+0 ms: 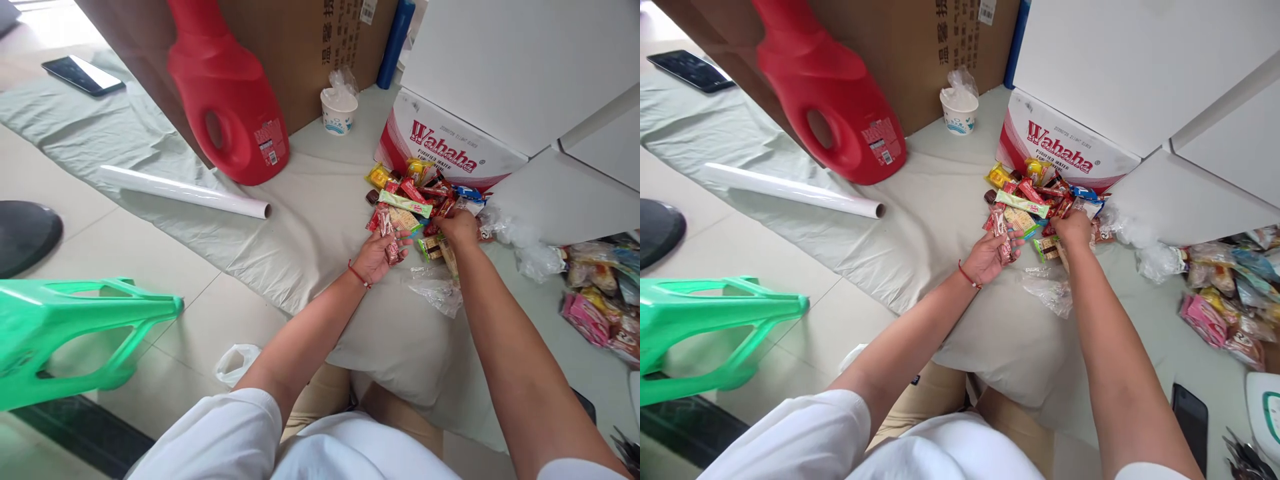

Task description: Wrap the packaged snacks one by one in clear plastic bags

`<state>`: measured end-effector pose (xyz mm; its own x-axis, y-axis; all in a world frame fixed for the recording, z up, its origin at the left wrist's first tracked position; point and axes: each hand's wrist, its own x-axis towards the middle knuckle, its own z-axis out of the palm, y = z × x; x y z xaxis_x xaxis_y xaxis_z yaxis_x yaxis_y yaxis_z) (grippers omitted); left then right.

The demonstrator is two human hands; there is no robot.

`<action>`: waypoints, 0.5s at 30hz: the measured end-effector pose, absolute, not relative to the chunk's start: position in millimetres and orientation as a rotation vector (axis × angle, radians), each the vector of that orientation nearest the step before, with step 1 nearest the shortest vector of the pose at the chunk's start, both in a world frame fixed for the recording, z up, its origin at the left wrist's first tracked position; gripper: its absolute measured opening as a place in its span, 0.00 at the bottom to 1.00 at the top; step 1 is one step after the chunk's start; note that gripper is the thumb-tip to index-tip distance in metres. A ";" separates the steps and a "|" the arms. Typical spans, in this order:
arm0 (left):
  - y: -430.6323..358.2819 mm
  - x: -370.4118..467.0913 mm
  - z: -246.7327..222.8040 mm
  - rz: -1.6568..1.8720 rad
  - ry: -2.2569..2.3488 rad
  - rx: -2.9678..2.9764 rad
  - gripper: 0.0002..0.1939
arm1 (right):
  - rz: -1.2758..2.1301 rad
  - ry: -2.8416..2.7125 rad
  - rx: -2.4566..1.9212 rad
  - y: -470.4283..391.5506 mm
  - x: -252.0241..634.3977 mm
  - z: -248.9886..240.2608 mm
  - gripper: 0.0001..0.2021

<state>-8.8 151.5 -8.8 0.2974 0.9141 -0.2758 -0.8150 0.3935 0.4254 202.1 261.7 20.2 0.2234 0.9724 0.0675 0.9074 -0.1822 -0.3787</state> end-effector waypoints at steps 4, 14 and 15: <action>150.4 -10.4 -13.5 1.149 0.526 0.198 0.15 | 0.210 -1.562 -2.174 246.4 198.5 45.2 0.13; 153.7 -5.4 -10.6 1.135 0.466 0.177 0.18 | 0.647 -2.133 -1.777 194.9 128.8 76.0 0.16; 153.7 -6.4 -10.8 1.135 0.507 0.166 0.17 | 0.471 -2.124 -1.834 204.4 130.5 76.8 0.16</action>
<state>-6.4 153.7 -10.8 0.3229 0.8969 -0.3020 -0.8234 0.4236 0.3777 130.5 204.4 76.8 -0.1439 0.9896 0.0092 0.8928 0.1338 -0.4302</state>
